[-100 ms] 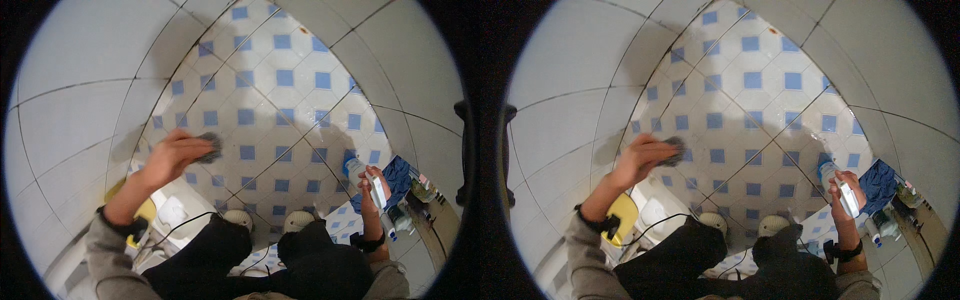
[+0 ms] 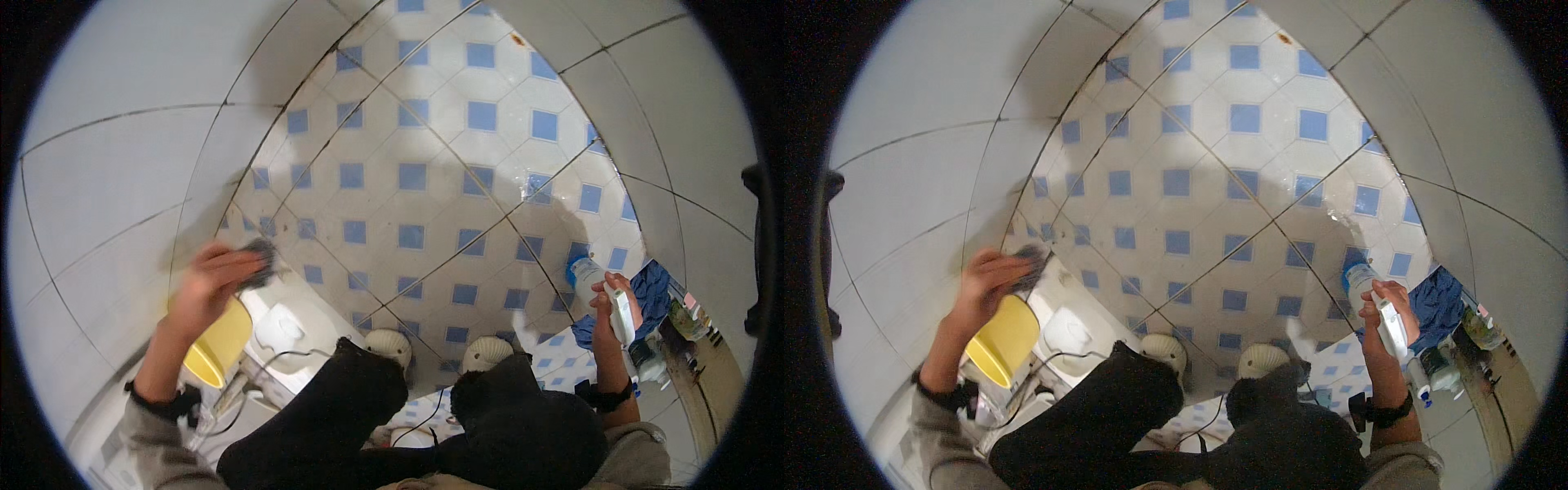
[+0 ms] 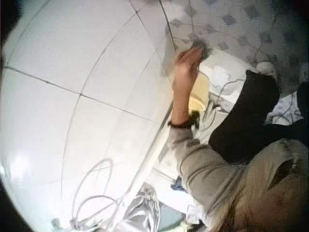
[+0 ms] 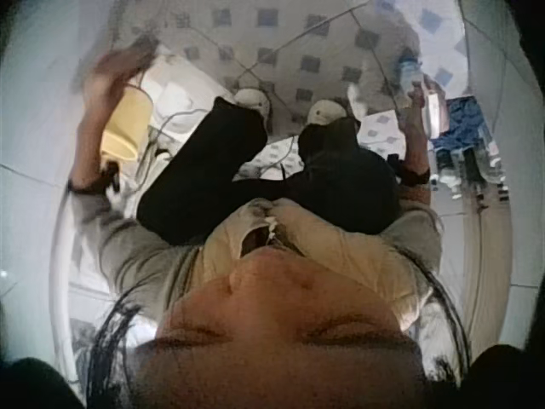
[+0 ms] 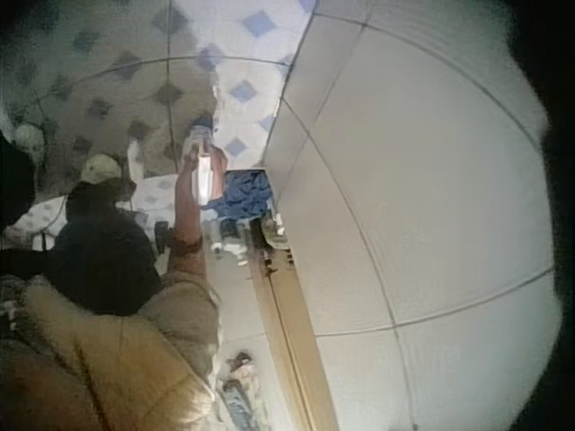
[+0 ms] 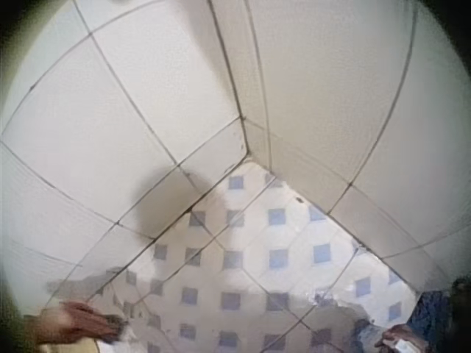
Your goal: The person scrubs the tiled floor and the rim of a squat toilet with a steel wool pad and a spray bottle. They then open a window and use a knife to scrape the toilet rim.
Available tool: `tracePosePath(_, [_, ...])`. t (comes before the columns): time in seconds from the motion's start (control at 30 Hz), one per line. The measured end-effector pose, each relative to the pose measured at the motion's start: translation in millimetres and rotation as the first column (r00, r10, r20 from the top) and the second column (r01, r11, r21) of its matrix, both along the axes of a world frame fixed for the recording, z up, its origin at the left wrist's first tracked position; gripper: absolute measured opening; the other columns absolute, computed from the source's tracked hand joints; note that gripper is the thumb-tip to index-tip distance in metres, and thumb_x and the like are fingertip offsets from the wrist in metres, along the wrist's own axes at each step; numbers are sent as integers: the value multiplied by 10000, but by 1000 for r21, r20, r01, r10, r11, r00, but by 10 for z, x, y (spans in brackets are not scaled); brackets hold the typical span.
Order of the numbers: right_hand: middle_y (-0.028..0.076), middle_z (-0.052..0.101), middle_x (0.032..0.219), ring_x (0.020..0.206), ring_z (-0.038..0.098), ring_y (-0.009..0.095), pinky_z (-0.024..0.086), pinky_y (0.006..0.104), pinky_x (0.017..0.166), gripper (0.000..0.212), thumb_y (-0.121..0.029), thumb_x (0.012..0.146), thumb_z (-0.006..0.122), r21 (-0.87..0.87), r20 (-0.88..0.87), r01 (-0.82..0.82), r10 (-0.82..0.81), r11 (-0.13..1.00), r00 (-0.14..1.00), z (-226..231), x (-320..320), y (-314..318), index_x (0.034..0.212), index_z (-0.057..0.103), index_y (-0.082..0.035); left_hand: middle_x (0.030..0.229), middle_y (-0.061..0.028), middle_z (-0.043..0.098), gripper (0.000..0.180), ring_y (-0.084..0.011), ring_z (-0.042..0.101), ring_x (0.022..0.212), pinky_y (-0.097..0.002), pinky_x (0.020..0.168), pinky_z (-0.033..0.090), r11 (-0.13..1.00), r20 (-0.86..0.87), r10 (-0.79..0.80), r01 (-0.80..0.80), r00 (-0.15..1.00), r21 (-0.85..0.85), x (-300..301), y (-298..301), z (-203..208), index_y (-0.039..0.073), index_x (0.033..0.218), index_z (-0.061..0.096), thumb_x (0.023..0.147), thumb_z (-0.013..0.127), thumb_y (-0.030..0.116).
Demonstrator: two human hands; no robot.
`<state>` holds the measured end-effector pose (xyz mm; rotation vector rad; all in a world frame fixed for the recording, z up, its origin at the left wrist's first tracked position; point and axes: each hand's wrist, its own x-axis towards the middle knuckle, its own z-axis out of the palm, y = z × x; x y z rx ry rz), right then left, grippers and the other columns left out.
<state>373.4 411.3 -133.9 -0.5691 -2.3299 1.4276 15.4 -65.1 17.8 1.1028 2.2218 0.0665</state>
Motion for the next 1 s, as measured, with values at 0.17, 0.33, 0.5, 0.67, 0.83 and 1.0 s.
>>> tracePosePath(0.17, [129,668,907,767,625,174,525,357,776,305,-161,956,637,8,63,-56,55,998,996,-38,106,139,1194,619,29,997,-113,728,242,-309,646,863,-386,813,486,857,-254,336,-407,907,-317,691,-1460,1072,54,994,735,787,657,-42])
tracePosePath(0.33, [100,683,907,743,592,129,505,310,768,329,-178,991,591,-149,262,176,-132,973,956,2,-19,118,1254,603,21,967,-104,737,291,-275,646,863,-380,821,503,769,-318,513,-592,797,-243,1636,-1988,1902,56,982,740,741,691,-99])
tracePosePath(0.5, [122,704,926,734,630,116,516,258,620,377,-186,960,657,-28,350,125,-107,992,931,73,-297,144,1250,608,49,987,-112,738,274,-292,653,877,-373,805,515,810,-203,531,-563,823,-165,1168,-1692,1753,31,978,736,742,686,-99])
tracePosePath(0.67, [138,716,995,768,685,127,555,243,599,301,-76,910,689,18,290,155,-154,988,945,69,-366,-13,1184,653,44,1098,-118,727,306,-293,664,934,-365,866,499,916,-30,400,-400,916,16,585,-902,459,54,1066,735,777,700,-39])
tracePosePath(0.83, [100,712,893,690,637,105,530,247,597,294,-104,903,707,89,255,166,-183,982,949,60,-348,-160,1164,674,28,1122,-105,721,296,-290,666,993,-385,905,495,855,-103,397,-327,912,402,548,-356,-1181,65,1077,735,797,696,-26])
tracePosePath(1.0, [71,707,902,674,623,95,527,246,602,296,-159,909,714,136,251,213,-242,968,937,84,-375,-277,1154,691,4,1104,-45,724,317,-287,637,943,-375,845,524,785,-236,483,-298,843,543,274,-473,-1990,120,1055,749,777,678,-15])
